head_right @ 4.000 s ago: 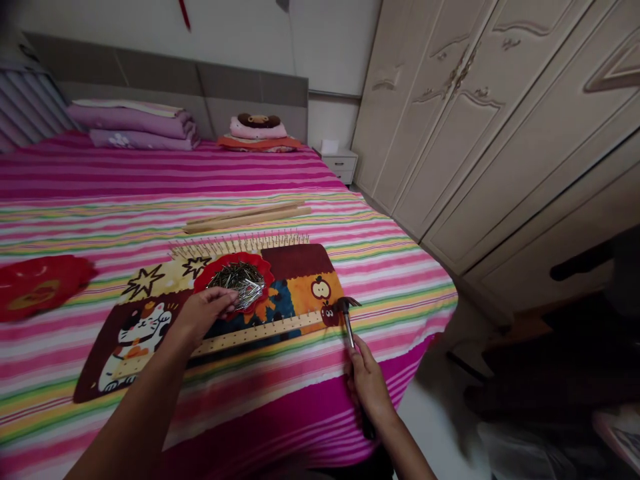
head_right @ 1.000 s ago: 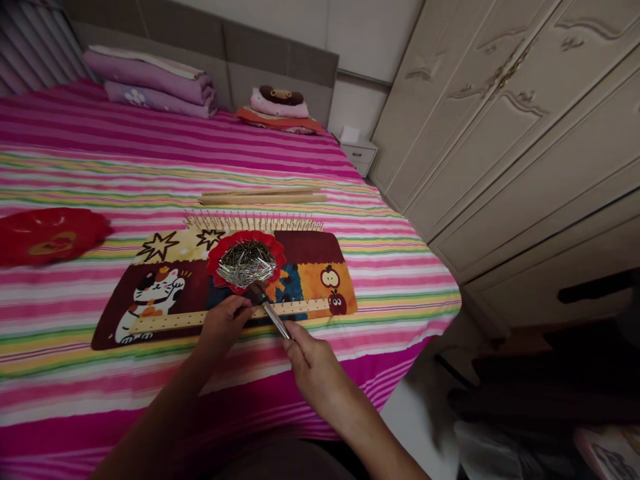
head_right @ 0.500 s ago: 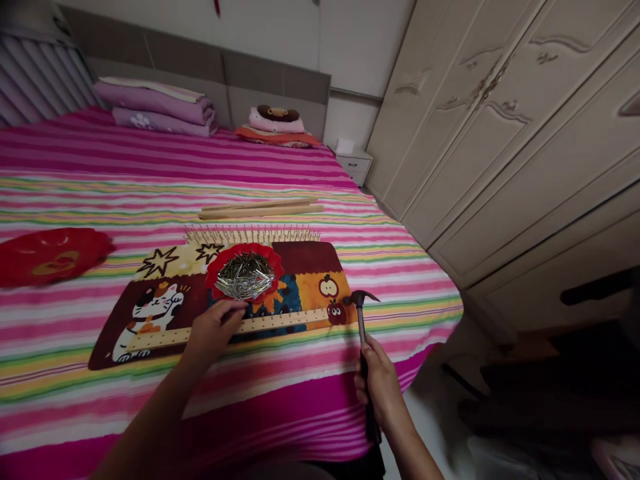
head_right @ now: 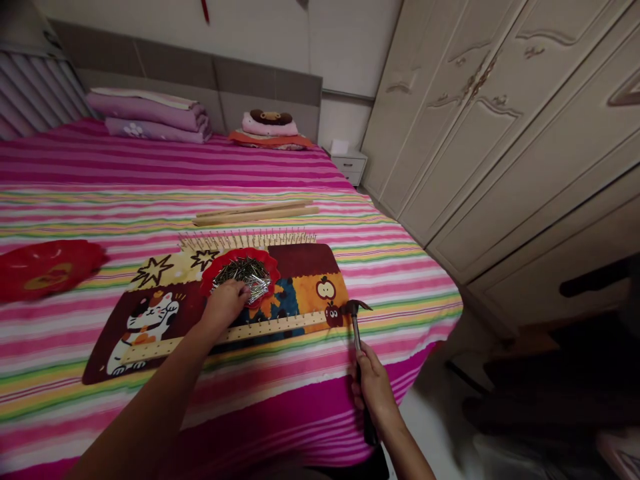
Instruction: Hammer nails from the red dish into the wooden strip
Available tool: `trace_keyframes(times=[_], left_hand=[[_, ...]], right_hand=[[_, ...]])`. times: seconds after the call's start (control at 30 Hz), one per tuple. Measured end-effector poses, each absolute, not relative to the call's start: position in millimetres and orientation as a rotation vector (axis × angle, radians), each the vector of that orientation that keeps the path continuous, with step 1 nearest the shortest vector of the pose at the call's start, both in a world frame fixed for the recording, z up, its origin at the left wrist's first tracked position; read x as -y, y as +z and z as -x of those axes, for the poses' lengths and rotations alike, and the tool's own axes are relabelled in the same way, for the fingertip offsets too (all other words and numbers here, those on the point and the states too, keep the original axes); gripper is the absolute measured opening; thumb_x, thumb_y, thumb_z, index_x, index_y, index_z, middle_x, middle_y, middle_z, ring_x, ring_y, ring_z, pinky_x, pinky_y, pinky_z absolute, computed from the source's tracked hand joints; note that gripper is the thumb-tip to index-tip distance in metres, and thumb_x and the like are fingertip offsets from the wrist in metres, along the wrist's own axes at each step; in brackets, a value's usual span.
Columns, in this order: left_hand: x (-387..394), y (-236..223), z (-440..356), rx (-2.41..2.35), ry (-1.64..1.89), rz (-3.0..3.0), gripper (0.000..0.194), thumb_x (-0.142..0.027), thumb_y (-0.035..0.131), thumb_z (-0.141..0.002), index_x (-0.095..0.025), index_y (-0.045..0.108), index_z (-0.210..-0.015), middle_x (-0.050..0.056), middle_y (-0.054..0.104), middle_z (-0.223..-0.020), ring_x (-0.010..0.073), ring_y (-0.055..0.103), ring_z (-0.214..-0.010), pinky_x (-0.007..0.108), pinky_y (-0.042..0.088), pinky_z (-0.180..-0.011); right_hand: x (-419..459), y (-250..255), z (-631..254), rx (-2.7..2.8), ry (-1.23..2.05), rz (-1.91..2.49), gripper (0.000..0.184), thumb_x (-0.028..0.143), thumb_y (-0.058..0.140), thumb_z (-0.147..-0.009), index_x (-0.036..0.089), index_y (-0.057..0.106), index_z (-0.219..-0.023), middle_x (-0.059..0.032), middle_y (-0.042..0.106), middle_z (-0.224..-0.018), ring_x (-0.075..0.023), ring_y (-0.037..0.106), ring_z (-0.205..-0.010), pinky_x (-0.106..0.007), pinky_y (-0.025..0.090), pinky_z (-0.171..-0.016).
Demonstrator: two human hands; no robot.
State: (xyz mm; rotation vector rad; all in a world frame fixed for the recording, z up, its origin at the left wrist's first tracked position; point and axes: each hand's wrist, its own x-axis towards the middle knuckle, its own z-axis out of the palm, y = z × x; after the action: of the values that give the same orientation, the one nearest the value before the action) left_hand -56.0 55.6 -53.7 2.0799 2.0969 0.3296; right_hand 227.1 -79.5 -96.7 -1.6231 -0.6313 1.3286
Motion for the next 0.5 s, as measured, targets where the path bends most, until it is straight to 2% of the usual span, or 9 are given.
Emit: trace_keyframes(times=[0.13,0.3,0.5], left_hand=[[-45,-45,66,-2.041,0.584,-1.896,0.020,-0.027,0.045,-0.079,-0.018,0.063,-0.079,0.005,0.065,-0.085,0.0174,0.058,-0.078,0.026,0.040,-0.069],[-19,-34,85,-1.865,0.889,-1.549,0.022,-0.036,0.052,-0.069,-0.021,0.063,-0.080,0.000,0.067,-0.075,0.0158,0.059,-0.070,0.024,0.041,-0.066],[15,-42,99,-1.760,0.906,-1.307,0.028,-0.042,0.057,-0.060,-0.019,0.066,-0.074,-0.002,0.062,-0.059,0.0133,0.052,-0.056,0.023,0.037,-0.053]], right_hand=[[79,-101,-226,0.653,1.319,1.626,0.033,0.041,0.051,-0.076,0.026,0.050,-0.105,0.0112,0.043,-0.049,-0.0042,0.033,-0.028,-0.012,0.022,-0.023],[79,-101,-226,0.665,1.313,1.633,0.030,0.041,0.051,-0.076,0.026,0.050,-0.102,0.0115,0.042,-0.048,-0.0042,0.033,-0.027,-0.012,0.022,-0.024],[80,-98,-224,0.684,1.329,1.633,0.029,0.041,0.051,-0.076,0.026,0.049,-0.100,0.0113,0.042,-0.049,-0.0039,0.032,-0.028,-0.012,0.021,-0.025]])
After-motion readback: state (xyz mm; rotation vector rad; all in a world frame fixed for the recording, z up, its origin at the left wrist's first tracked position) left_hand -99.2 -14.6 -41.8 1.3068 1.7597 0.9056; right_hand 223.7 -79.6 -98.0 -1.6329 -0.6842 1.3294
